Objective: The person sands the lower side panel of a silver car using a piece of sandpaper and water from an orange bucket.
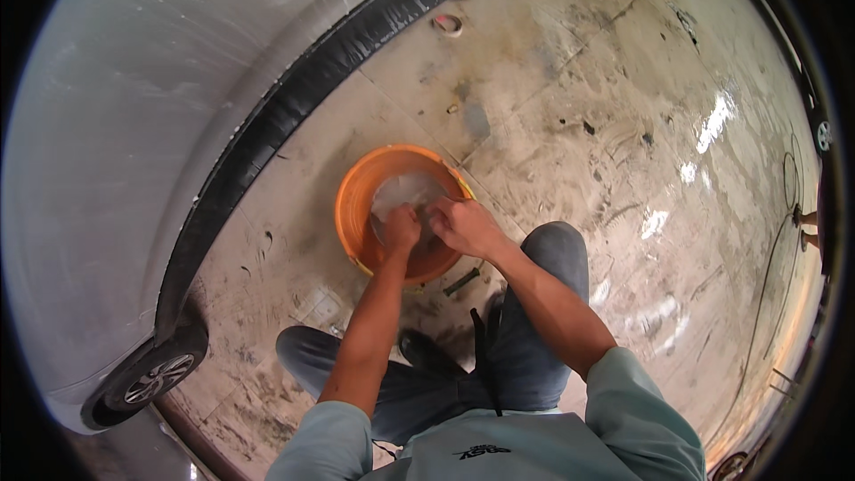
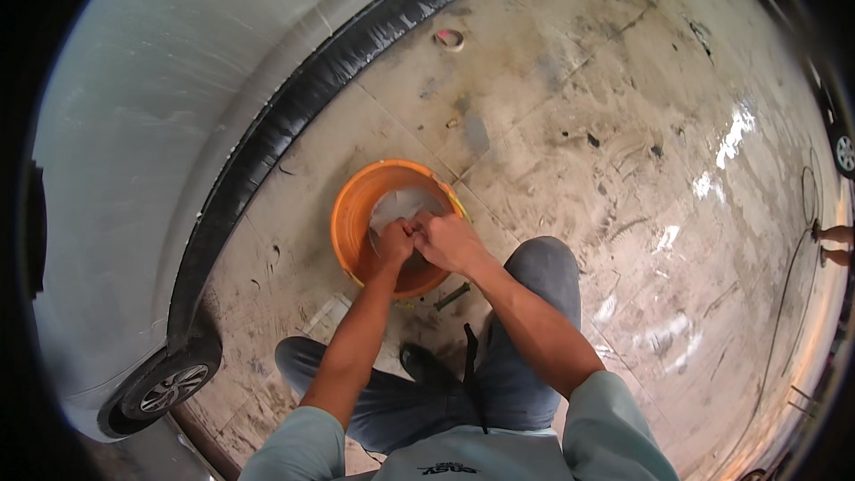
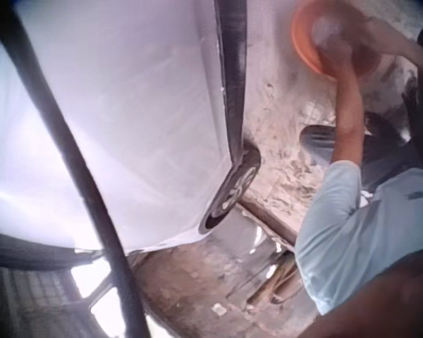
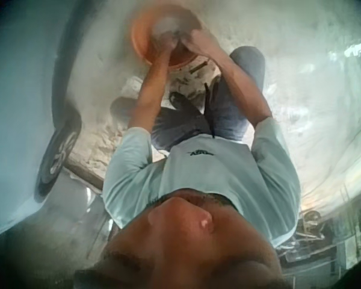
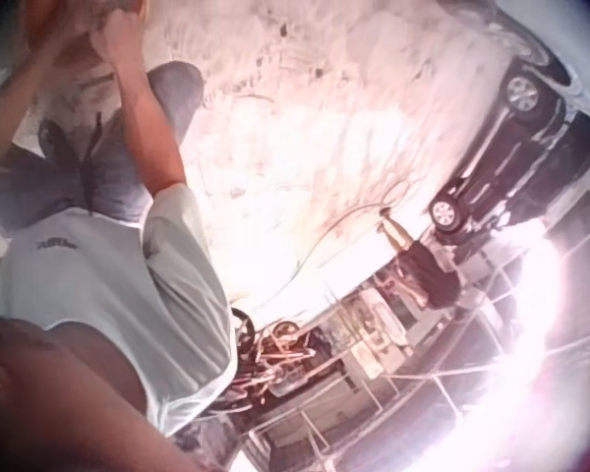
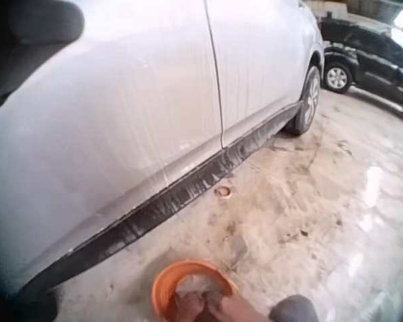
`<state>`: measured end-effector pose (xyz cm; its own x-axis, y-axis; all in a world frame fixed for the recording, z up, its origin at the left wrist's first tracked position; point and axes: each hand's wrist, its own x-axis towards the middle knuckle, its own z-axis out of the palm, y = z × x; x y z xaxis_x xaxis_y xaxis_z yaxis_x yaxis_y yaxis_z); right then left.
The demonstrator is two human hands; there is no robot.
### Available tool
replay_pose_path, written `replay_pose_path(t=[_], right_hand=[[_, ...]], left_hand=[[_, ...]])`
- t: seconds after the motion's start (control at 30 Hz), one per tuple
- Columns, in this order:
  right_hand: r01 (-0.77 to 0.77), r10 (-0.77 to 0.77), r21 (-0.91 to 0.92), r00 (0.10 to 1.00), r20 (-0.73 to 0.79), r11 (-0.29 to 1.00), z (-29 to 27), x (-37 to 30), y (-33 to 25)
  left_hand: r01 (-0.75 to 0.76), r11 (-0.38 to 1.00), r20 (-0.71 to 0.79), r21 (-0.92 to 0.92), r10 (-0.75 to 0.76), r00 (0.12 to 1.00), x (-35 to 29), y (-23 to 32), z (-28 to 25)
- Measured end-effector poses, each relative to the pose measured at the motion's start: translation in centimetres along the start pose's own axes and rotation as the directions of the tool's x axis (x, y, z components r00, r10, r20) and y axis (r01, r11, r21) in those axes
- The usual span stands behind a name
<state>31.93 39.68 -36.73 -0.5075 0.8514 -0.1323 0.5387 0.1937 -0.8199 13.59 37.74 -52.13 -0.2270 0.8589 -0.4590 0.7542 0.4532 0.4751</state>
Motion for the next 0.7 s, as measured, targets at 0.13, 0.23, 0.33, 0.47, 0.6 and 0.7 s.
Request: replay_pose_path(t=[0.13,0.23,0.33,0.47,0.6,0.7], right_hand=[[0.020,-0.020,-0.028,1.000,-0.006,0.999,1.2,2.3,0.9],[0.025,-0.024,-0.063,1.000,0.021,0.998,1.7,3.2,2.1],[0.015,-0.012,-0.067,0.999,0.042,0.998,2.1,2.7,3.3],[0.047,-0.045,-0.099,0.999,0.016,0.994,1.7,3.2,3.8],[0.000,0.006,-0.095,0.998,0.059,0.995,2.2,4.1,2.7],[-0.067,0.069,0.040,0.995,-0.068,0.997,2.1,3.7,4.9]], left_hand=[[-0.041,0.991,-0.113,-0.126,0.027,0.993,-0.7,-1.1,1.5],[-0.123,0.991,0.001,-0.046,0.123,0.992,-1.1,-2.0,1.1],[-0.154,0.988,-0.031,-0.001,0.154,0.988,-2.1,-1.3,1.0],[-0.165,0.986,-0.093,-0.031,0.162,0.982,-1.2,-0.2,1.1],[-0.178,0.984,-0.036,-0.016,0.177,0.984,0.8,-1.8,-0.2],[-0.235,0.950,-0.083,-0.203,0.223,0.971,0.0,1.0,-5.2]])
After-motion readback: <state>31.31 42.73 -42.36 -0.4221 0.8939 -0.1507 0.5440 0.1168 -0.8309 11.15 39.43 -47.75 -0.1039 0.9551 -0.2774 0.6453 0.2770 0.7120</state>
